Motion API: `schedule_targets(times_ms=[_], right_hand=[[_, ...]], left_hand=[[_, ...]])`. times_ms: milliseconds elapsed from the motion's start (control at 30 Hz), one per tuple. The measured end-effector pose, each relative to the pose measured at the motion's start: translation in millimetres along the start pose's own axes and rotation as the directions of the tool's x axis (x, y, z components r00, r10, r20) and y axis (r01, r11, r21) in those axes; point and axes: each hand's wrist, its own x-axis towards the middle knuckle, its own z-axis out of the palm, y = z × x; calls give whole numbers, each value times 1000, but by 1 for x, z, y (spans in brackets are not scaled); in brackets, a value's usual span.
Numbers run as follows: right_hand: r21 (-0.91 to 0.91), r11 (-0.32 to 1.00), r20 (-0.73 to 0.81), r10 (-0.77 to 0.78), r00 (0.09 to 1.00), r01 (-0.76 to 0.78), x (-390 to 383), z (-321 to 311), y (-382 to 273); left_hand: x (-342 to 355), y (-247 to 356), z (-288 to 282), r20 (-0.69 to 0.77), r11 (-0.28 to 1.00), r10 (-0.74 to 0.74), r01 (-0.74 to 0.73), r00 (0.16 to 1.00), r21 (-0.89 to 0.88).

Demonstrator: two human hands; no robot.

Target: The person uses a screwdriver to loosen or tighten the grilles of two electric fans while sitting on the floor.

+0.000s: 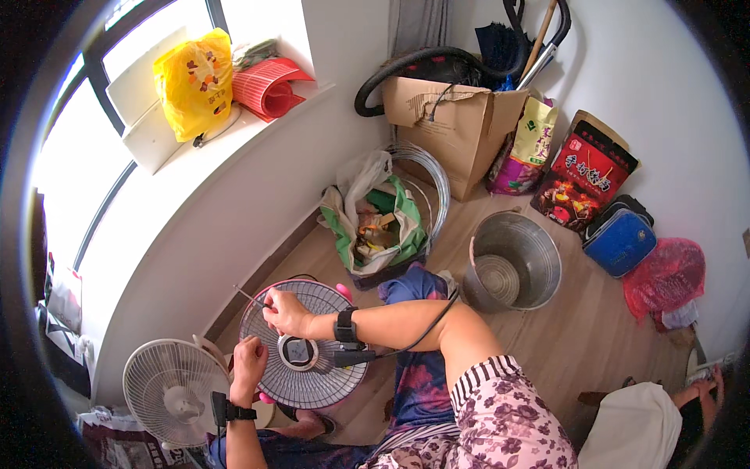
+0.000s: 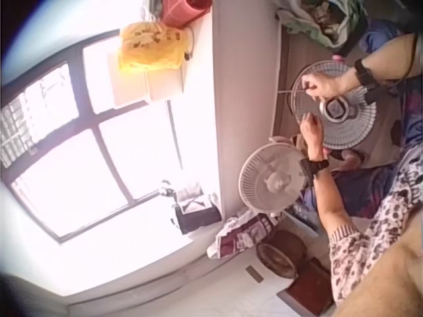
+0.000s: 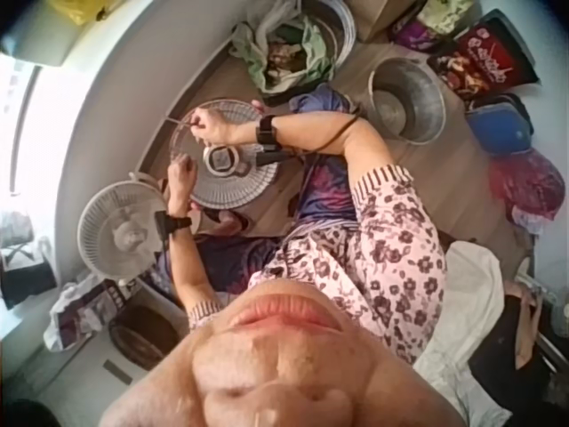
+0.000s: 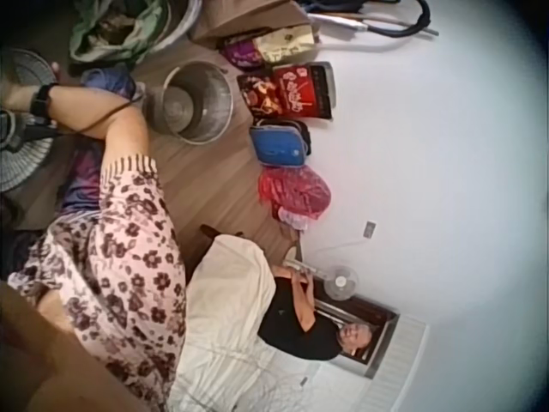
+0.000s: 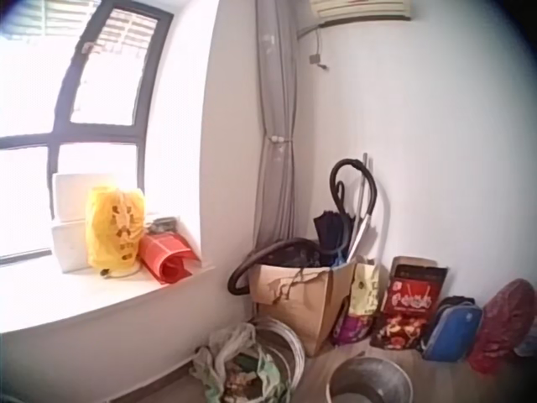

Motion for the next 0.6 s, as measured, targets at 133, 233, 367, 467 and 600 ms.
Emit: schedule_targets(times_ms=[133,233,367,467,600], right_hand=[[-2,1000,-11,-1,1000,1,0,0,0],[11,1000,-31,-11,999,11,0,1,1],[20,1000,-30,-3,1000,4,-1,2,-1],[37,999,-33,-6,999,7,-1,1,0],[18,1000,0,19,1000,-19,-1,0,-1]], left_hand=[[0,1,1,-6,1000,9,-9,1000,-1],[0,1,2,0,1000,15,-15,1000,9],[0,1,3,1,1000,13,-13,1000,10],[1,4,3,9,1000,-1,1,1000,11],[0,3,3,13,1000,8,-8,1000,27]])
